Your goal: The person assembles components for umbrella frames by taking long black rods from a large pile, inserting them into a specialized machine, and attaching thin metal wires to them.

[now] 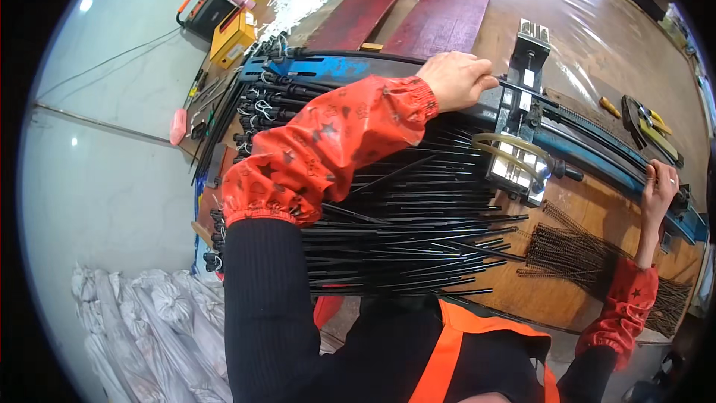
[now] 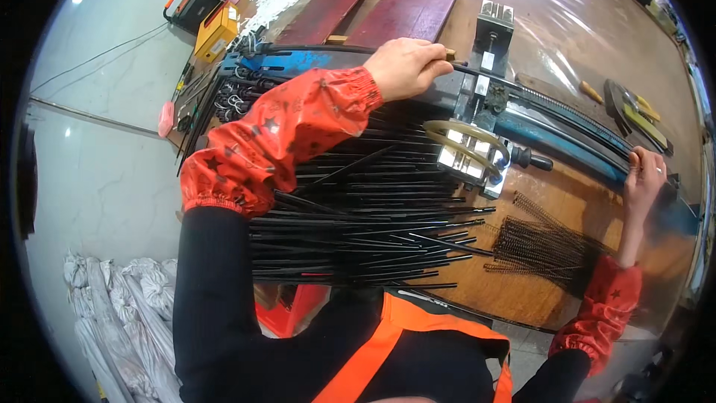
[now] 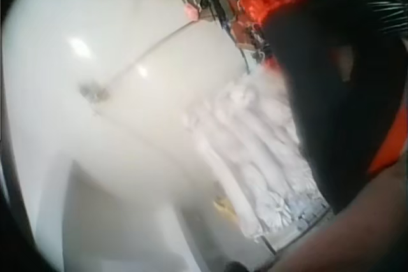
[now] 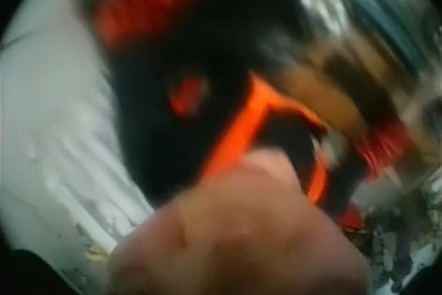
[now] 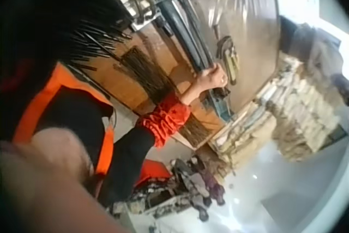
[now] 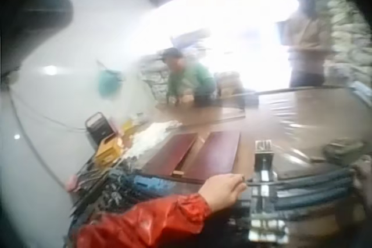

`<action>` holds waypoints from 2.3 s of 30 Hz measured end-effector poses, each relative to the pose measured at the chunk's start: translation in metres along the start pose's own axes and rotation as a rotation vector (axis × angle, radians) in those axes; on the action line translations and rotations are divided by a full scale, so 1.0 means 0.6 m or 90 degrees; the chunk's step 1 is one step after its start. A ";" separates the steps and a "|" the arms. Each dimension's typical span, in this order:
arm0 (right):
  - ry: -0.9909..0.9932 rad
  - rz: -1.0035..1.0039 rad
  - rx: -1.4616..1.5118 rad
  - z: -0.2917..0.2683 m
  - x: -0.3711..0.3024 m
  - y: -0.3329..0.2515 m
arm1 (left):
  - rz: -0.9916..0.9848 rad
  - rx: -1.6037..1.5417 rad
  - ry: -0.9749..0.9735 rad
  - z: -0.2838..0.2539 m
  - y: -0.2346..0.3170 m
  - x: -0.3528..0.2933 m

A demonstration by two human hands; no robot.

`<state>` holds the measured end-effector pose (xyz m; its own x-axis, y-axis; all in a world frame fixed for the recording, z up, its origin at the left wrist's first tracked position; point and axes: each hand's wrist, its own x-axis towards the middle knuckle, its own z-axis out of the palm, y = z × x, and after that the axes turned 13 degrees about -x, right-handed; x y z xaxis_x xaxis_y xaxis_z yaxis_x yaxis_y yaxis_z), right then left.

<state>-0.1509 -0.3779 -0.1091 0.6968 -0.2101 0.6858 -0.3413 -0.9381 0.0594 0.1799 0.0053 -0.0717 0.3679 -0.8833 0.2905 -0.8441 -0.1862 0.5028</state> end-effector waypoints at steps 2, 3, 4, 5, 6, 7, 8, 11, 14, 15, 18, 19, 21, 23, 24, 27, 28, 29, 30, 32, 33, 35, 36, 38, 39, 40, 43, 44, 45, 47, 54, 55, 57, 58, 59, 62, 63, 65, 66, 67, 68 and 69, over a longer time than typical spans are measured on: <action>0.003 0.008 -0.005 0.000 -0.004 0.002 | 0.005 -0.035 0.001 0.008 -0.001 0.003; 0.005 0.013 -0.008 0.001 -0.008 0.006 | 0.009 -0.054 0.001 0.009 0.001 0.006; 0.006 0.023 -0.003 0.001 -0.009 0.009 | -0.008 -0.038 0.001 0.009 0.002 0.007; 0.007 0.021 -0.005 0.000 -0.009 0.011 | -0.026 -0.022 0.001 0.010 0.004 0.007; 0.007 0.019 -0.003 0.001 -0.007 0.009 | -0.046 -0.004 0.000 0.008 0.004 0.004; 0.007 0.017 -0.001 0.002 -0.006 0.007 | -0.067 0.013 -0.002 0.006 0.005 0.003; 0.008 0.024 -0.006 0.003 -0.007 0.006 | -0.021 0.006 0.010 0.015 0.000 0.002; 0.006 0.038 -0.023 0.006 -0.011 0.007 | -0.057 0.032 -0.032 0.019 0.004 0.007; -0.003 0.044 -0.051 0.001 -0.027 0.018 | -0.056 0.054 -0.067 0.011 0.002 0.010; 0.002 0.050 -0.064 -0.006 -0.033 0.025 | -0.040 0.061 -0.080 0.010 0.004 0.018; -0.048 -0.030 -0.038 -0.018 -0.030 -0.018 | 0.072 0.031 -0.046 0.022 -0.022 0.018; -0.044 -0.065 -0.062 -0.025 -0.004 -0.092 | 0.117 0.012 -0.036 0.022 -0.027 0.009; -0.008 -0.111 -0.061 -0.044 0.008 -0.176 | 0.031 0.078 0.010 0.026 -0.003 -0.005; 0.047 -0.093 -0.019 -0.046 -0.011 -0.200 | 0.009 0.104 0.019 0.032 0.007 0.002; 0.020 -0.073 0.013 -0.049 -0.021 -0.205 | 0.010 0.107 0.009 0.031 0.007 0.007; -0.024 -0.051 0.070 -0.058 -0.039 -0.232 | -0.002 0.143 -0.033 0.031 0.010 0.021; -0.030 -0.053 0.089 -0.058 -0.040 -0.241 | -0.011 0.159 -0.046 0.029 0.007 0.022; -0.036 -0.056 0.108 -0.055 -0.038 -0.251 | -0.011 0.160 -0.044 0.026 0.002 0.019; -0.042 -0.054 0.131 -0.053 -0.035 -0.258 | -0.008 0.160 -0.039 0.023 0.002 0.015; -0.058 -0.050 0.179 -0.032 -0.030 -0.275 | -0.015 0.166 -0.040 0.024 0.001 0.014; -0.080 -0.039 0.257 -0.018 -0.030 -0.280 | 0.000 0.156 -0.028 0.027 0.005 0.017; -0.129 0.005 0.373 -0.008 -0.030 -0.286 | 0.018 0.141 -0.005 0.031 0.007 0.015; -0.124 0.010 0.390 -0.010 -0.030 -0.290 | 0.005 0.170 -0.023 0.029 0.007 0.016; -0.130 0.022 0.419 -0.018 -0.040 -0.294 | 0.089 0.179 0.032 0.027 -0.022 0.021; -0.094 0.020 0.429 0.000 -0.040 -0.288 | 0.128 0.163 0.037 0.046 -0.033 0.016; -0.103 0.035 0.420 0.014 -0.040 -0.286 | 0.131 0.170 0.049 0.054 -0.031 0.007; -0.118 0.057 0.453 0.012 -0.037 -0.282 | 0.221 0.201 0.058 0.053 -0.028 0.022; -0.112 0.013 0.314 -0.004 -0.056 -0.273 | 0.281 0.157 0.079 0.065 -0.025 0.034; -0.099 -0.044 0.183 -0.029 -0.057 -0.268 | 0.283 0.219 0.070 0.057 -0.031 0.036; -0.251 -0.205 0.124 -0.112 -0.093 -0.285 | 0.303 0.302 0.087 0.034 -0.093 0.037; -0.326 -0.280 0.195 -0.140 -0.206 -0.356 | 0.213 0.343 0.156 -0.018 -0.123 -0.010; -0.318 -0.257 0.232 -0.137 -0.196 -0.359 | 0.165 0.372 0.145 -0.030 -0.106 -0.042; -0.320 -0.193 0.298 -0.129 -0.185 -0.355 | 0.090 0.439 0.041 -0.020 -0.041 -0.115; -0.312 -0.179 0.310 -0.128 -0.178 -0.350 | 0.078 0.343 0.043 -0.004 0.036 -0.165; -0.315 -0.160 0.315 -0.125 -0.171 -0.353 | 0.049 0.320 -0.001 0.003 0.102 -0.222; -0.374 -0.105 0.367 -0.125 -0.150 -0.362 | -0.145 0.131 -0.061 0.041 0.204 -0.333; -0.398 -0.124 0.370 -0.127 -0.141 -0.360 | -0.159 0.104 -0.024 0.057 0.213 -0.350; -0.424 -0.147 0.380 -0.119 -0.142 -0.350 | -0.138 0.105 0.040 0.080 0.207 -0.357; -0.451 -0.117 0.405 -0.117 -0.139 -0.348 | -0.129 0.106 0.071 0.089 0.204 -0.359; -0.480 -0.085 0.421 -0.118 -0.136 -0.346 | -0.116 0.101 0.102 0.096 0.201 -0.362; -0.513 -0.047 0.464 -0.114 -0.133 -0.344 | -0.102 0.101 0.125 0.098 0.199 -0.366; -0.531 -0.020 0.470 -0.112 -0.131 -0.339 | -0.080 0.092 0.147 0.097 0.199 -0.364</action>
<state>-0.1785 -0.1518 -0.1261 0.9987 -0.0429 -0.0270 -0.0506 -0.8211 -0.5686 -0.0240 0.1509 -0.1223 0.5380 -0.7315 0.4189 -0.8270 -0.3618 0.4303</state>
